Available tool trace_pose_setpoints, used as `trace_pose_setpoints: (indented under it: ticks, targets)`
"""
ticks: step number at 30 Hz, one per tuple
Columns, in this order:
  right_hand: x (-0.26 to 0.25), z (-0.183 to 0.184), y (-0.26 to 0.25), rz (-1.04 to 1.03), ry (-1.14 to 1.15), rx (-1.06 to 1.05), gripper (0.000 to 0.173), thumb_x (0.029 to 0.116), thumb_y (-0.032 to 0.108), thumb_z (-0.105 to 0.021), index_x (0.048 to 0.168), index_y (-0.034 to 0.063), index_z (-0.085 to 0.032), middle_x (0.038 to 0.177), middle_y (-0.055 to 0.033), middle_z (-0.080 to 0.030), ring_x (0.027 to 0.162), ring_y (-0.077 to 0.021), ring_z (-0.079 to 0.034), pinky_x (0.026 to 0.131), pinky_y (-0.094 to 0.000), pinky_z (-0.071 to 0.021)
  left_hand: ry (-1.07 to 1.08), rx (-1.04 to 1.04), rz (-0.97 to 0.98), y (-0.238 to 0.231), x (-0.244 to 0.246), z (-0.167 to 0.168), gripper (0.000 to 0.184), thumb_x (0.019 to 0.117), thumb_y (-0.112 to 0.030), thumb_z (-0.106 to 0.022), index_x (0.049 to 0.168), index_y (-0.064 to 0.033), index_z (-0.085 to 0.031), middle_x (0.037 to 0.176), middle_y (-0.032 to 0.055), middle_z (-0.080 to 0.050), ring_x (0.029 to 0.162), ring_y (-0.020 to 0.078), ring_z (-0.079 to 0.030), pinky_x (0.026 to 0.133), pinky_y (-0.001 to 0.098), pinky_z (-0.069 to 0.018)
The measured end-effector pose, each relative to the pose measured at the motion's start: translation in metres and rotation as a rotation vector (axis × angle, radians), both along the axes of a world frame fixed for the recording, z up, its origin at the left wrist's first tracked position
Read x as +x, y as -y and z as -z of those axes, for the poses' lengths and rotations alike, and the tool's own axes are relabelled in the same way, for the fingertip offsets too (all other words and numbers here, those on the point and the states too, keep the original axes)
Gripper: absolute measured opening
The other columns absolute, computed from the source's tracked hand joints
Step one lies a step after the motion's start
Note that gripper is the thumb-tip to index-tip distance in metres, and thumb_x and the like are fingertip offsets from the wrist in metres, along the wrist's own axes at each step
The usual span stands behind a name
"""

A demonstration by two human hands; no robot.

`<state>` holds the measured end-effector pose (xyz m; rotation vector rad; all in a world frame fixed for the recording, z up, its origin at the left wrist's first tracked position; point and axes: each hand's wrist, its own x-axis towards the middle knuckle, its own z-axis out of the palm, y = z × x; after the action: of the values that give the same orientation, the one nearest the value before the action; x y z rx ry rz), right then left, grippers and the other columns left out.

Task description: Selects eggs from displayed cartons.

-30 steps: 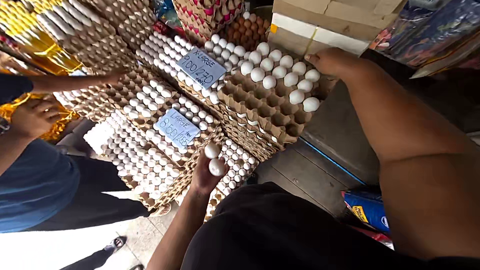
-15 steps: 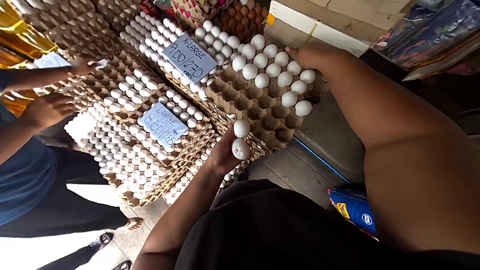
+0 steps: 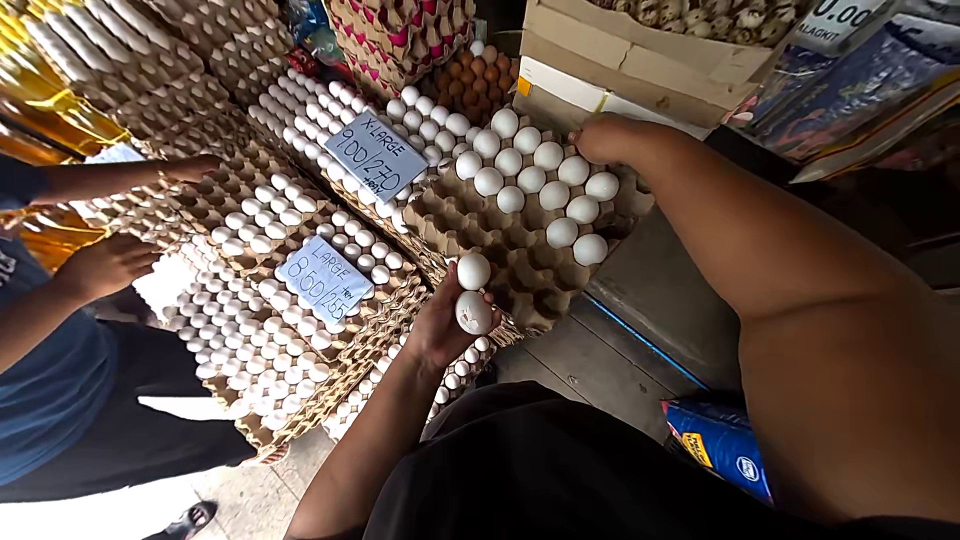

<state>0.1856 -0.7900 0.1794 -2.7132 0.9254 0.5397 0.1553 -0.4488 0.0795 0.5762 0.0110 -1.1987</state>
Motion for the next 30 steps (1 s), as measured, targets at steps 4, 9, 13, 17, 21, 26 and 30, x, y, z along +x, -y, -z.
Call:
trace_pose_setpoints:
  ticks: [4,9,13,17,21,26,30]
  targets:
    - [-0.008,-0.023,-0.005,0.05,0.048,0.025,0.053,0.1149,0.029,-0.031,0.122,-0.0155,-0.059,0.13,-0.0369,-0.057,0.119,-0.0509,-0.059,0.096,-0.0673,-0.0451,0.011,0.001,-0.009,0.0,0.0,0.001,0.058,0.1079,-0.055,-0.033,0.134,-0.0081,-0.056,0.103,0.0146,-0.065,0.081,0.022,-0.068,0.075,0.0358,-0.0607]
    - [-0.015,-0.034,0.006,0.075,0.119,0.047,0.053,0.1149,0.033,-0.031,0.129,-0.0121,-0.055,0.121,-0.035,-0.058,0.104,-0.0468,-0.061,0.088,-0.0634,-0.0475,0.031,-0.065,-0.024,-0.005,0.001,-0.005,0.06,0.1069,-0.056,-0.035,0.136,-0.0066,-0.053,0.107,0.0154,-0.064,0.082,0.0217,-0.068,0.075,0.0354,-0.0611]
    - [-0.03,-0.052,-0.011,0.111,0.238,0.115,0.051,0.115,0.034,-0.032,0.132,-0.0097,-0.051,0.12,-0.0334,-0.057,0.097,-0.0442,-0.06,0.084,-0.0605,-0.0484,0.084,-0.108,-0.045,-0.023,0.002,-0.016,0.059,0.1042,-0.057,-0.044,0.135,-0.0082,-0.056,0.103,0.0134,-0.066,0.081,0.02,-0.069,0.074,0.0343,-0.0612]
    - [-0.047,-0.067,-0.041,0.15,0.34,0.245,0.048,0.1145,0.037,-0.035,0.14,-0.0008,-0.049,0.116,-0.0285,-0.057,0.091,-0.0369,-0.058,0.081,-0.0559,-0.0491,0.113,-0.133,-0.072,-0.063,-0.006,-0.03,0.059,0.1027,-0.057,-0.048,0.133,-0.0074,-0.058,0.103,0.0133,-0.067,0.079,0.02,-0.069,0.071,0.034,-0.0616]
    - [-0.059,-0.068,-0.09,0.107,0.363,0.33,0.048,0.1138,0.04,-0.036,0.14,0.0004,-0.048,0.124,-0.0293,-0.057,0.099,-0.0402,-0.061,0.085,-0.0585,-0.0505,0.126,-0.117,-0.11,-0.125,-0.026,-0.037,0.059,0.1012,-0.056,-0.052,0.132,-0.0068,-0.06,0.1,0.0125,-0.068,0.079,0.0198,-0.069,0.071,0.0344,-0.0616]
    - [-0.065,-0.038,-0.173,-0.011,0.366,0.433,0.044,0.1142,0.036,-0.036,0.135,0.0011,-0.051,0.109,-0.0245,-0.057,0.083,-0.035,-0.057,0.074,-0.0553,-0.0493,0.111,-0.041,-0.185,-0.22,-0.068,-0.032,0.055,0.1028,-0.054,-0.051,0.13,-0.0077,-0.063,0.102,0.0108,-0.069,0.08,0.0184,-0.069,0.07,0.0335,-0.0615]
    - [-0.075,0.001,-0.247,-0.178,0.339,0.495,0.042,0.1142,0.029,-0.037,0.134,-0.0035,-0.055,0.125,-0.0289,-0.061,0.105,-0.0425,-0.066,0.089,-0.0614,-0.0532,0.126,0.074,-0.264,-0.291,-0.105,-0.016,0.054,0.098,-0.059,-0.055,0.125,-0.0149,-0.069,0.106,0.0076,-0.072,0.081,0.0153,-0.07,0.065,0.0309,-0.0612]
